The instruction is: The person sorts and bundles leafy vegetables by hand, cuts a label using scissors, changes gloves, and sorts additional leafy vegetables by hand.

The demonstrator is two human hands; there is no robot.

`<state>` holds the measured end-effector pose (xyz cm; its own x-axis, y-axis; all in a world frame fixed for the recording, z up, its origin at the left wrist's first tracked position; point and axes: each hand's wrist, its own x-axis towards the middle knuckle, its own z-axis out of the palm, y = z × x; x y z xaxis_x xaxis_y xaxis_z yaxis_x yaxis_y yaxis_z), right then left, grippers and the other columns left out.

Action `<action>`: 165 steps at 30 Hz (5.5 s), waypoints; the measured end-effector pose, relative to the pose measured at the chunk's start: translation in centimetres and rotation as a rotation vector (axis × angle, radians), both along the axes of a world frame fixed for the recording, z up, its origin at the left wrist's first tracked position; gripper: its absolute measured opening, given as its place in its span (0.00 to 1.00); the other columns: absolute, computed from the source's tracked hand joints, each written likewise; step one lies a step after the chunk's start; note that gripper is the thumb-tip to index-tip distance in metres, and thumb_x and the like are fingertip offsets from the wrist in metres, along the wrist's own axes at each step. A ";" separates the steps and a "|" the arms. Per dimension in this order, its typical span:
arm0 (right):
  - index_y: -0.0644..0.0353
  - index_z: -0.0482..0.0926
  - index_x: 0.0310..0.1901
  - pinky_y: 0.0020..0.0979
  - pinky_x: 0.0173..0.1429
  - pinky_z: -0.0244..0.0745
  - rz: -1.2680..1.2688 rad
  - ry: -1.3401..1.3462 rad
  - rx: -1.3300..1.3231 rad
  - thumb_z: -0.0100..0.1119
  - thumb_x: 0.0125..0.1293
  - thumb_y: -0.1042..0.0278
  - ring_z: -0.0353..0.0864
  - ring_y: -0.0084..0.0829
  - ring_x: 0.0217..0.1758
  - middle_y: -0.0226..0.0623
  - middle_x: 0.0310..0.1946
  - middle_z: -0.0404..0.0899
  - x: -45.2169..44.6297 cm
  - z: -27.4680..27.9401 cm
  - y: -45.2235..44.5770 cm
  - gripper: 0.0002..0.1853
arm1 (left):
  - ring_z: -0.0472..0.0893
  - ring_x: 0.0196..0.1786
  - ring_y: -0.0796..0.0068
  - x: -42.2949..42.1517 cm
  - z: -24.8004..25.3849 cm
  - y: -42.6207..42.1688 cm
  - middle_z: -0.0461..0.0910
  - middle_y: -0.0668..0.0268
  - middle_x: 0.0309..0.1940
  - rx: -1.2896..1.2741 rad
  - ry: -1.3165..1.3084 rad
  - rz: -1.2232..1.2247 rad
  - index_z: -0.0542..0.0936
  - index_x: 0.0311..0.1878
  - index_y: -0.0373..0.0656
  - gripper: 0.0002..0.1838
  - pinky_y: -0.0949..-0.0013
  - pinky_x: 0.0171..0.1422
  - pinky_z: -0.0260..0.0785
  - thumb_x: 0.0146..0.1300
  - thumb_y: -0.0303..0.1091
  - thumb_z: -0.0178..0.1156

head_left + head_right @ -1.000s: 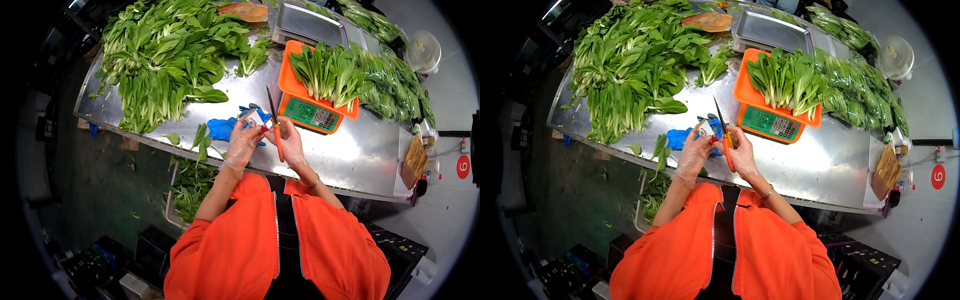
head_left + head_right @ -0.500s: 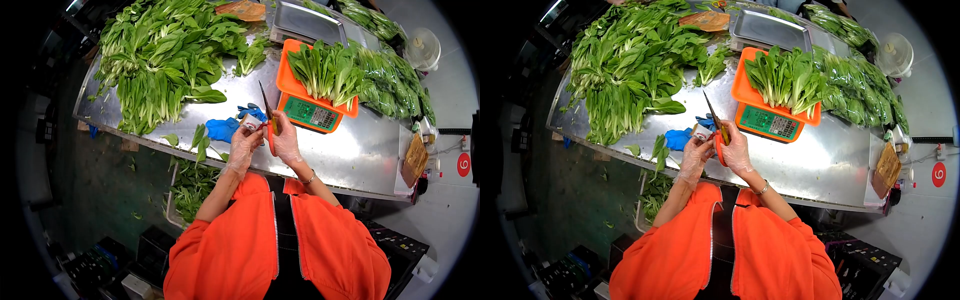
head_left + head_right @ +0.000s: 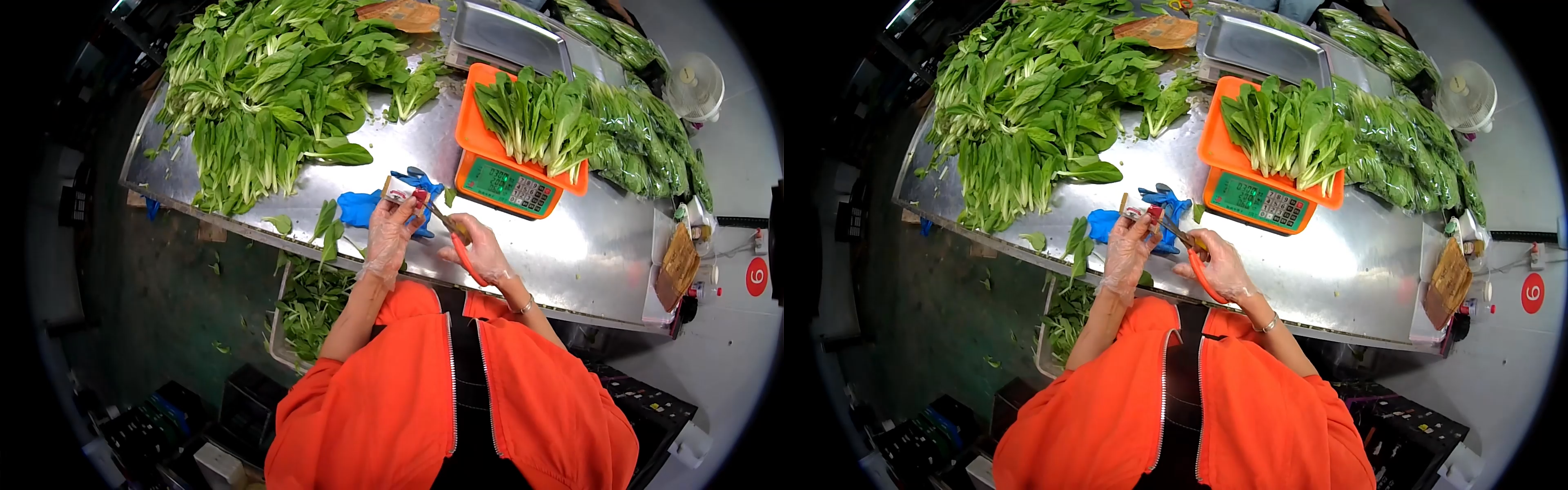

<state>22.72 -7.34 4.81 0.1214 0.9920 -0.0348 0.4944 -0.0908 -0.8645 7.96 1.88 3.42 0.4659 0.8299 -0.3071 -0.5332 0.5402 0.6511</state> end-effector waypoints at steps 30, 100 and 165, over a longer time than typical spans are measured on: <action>0.61 0.70 0.35 0.33 0.26 0.65 -0.042 -0.217 0.170 0.65 0.45 0.49 0.70 0.38 0.19 0.41 0.16 0.68 0.1 -0.2 -0.9 0.25 | 0.75 0.37 0.79 0.9 1.1 -0.9 0.75 0.66 0.36 0.104 0.183 -0.282 0.69 0.45 0.39 0.15 0.75 0.36 0.70 0.53 0.24 0.58; 0.62 0.75 0.31 0.25 0.29 0.71 0.070 -0.062 0.342 0.58 0.49 0.79 0.76 0.29 0.25 0.36 0.25 0.73 0.3 4.0 2.8 0.06 | 0.71 0.35 0.79 -0.5 2.2 -0.4 0.69 0.68 0.38 0.784 0.542 -0.224 0.75 0.47 0.48 0.17 0.80 0.36 0.66 0.52 0.27 0.59; 0.63 0.72 0.26 0.25 0.22 0.71 0.520 -0.191 1.555 0.58 0.37 0.80 0.71 0.29 0.22 0.39 0.26 0.73 -3.6 28.6 -1.1 0.10 | 0.79 0.28 0.59 -2.5 28.4 -4.5 0.78 0.50 0.27 1.696 -0.489 0.053 0.75 0.28 0.32 0.07 0.68 0.29 0.75 0.45 0.22 0.62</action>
